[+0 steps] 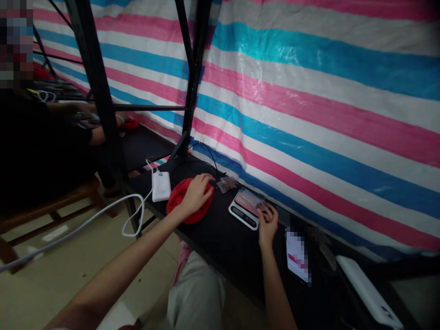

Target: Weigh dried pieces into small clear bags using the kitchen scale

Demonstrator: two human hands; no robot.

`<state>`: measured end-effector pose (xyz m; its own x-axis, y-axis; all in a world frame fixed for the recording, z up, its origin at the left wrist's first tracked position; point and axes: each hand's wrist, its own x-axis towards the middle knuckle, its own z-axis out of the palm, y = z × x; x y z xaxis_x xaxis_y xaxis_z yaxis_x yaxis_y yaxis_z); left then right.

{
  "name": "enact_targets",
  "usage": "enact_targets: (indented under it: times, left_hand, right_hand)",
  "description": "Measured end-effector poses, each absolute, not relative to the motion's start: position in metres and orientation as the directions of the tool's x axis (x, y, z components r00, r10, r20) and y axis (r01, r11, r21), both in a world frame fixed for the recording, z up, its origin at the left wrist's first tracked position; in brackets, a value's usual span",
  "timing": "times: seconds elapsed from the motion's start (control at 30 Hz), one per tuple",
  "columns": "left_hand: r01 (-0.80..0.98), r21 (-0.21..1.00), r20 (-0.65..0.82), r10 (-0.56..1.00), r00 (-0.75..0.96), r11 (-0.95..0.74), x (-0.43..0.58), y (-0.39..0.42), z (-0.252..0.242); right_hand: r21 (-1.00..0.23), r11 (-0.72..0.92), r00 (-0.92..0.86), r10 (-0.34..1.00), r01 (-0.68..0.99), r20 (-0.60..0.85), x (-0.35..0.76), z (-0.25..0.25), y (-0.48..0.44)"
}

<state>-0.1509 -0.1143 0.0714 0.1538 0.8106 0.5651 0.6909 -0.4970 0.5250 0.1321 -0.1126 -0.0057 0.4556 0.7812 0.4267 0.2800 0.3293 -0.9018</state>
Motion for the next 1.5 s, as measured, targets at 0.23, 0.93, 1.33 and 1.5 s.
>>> enact_targets:
  times: [0.23, 0.93, 1.33, 1.5]
  left_hand:
    - [0.358, 0.400, 0.410, 0.514, 0.753, -0.844, -0.009, -0.032, 0.048]
    - [0.109, 0.779, 0.368, 0.592, 0.717, -0.617, 0.012, -0.002, 0.050]
    - [0.063, 0.851, 0.364, 0.673, 0.644, -0.521, 0.014, -0.006, 0.050]
    - [0.231, 0.754, 0.371, 0.688, 0.623, -0.615, 0.018, -0.003, 0.055]
  right_hand:
    - [-0.877, 0.235, 0.588, 0.665, 0.419, 0.460, 0.178, -0.023, -0.117]
    - [-0.673, 0.322, 0.148, 0.827, 0.666, 0.542, 0.188, 0.045, -0.094]
    - [0.273, 0.431, -0.502, 0.812, 0.860, 0.299, 0.163, 0.133, -0.100]
    - [0.475, 0.317, -0.477, 0.838, 0.821, 0.266, 0.157, 0.133, -0.103]
